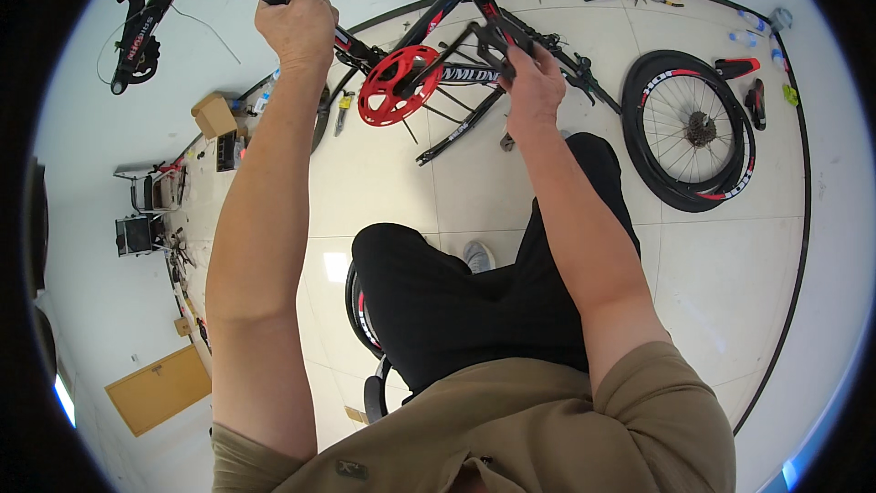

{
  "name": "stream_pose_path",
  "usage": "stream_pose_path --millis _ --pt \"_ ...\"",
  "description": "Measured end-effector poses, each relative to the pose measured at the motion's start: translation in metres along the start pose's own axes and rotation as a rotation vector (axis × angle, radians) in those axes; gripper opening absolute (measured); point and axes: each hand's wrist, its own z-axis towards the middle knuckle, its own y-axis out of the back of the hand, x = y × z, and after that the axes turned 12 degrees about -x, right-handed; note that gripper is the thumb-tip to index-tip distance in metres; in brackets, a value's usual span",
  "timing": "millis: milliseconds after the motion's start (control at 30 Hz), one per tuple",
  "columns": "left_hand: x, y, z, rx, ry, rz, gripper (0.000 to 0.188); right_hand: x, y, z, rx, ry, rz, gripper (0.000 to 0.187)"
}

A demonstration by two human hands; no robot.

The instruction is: The person routes a gear cable through the rear derailleur, threads it into the housing, and secures it. Then they rotate the crankset and pedal to test the drivetrain movement.

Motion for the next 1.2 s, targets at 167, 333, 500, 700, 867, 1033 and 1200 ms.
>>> stream_pose_path --millis 167,333,500,700,867,1033,1200 --pt "0.004 0.003 -0.002 0.002 -0.036 0.027 0.014 0.01 -0.004 -0.1 0.408 0.793 -0.435 0.037" --pt "-0.004 0.002 0.001 0.101 -0.006 -0.033 0.015 -0.044 0.049 -0.128 1.121 0.9 -0.557 0.021" --pt "-0.004 0.003 0.002 0.106 0.011 -0.051 0.015 -0.071 0.06 -0.085 1.047 0.279 -1.141 0.023" --pt "0.002 0.002 0.001 0.014 0.016 0.009 0.013 -0.098 0.069 -0.067 1.176 0.192 -1.453 0.028" --pt "0.005 0.002 0.005 0.02 -0.01 -0.009 0.013 -0.114 0.068 -0.07 1.251 0.126 -1.442 0.029" --pt "0.005 0.004 0.007 0.01 0.012 -0.051 0.012 -0.114 0.067 -0.072 1.286 0.086 -1.5 0.028" --pt "0.001 0.002 0.004 0.008 0.04 -0.065 0.013 -0.11 0.068 -0.073 1.317 0.111 -1.487 0.026"
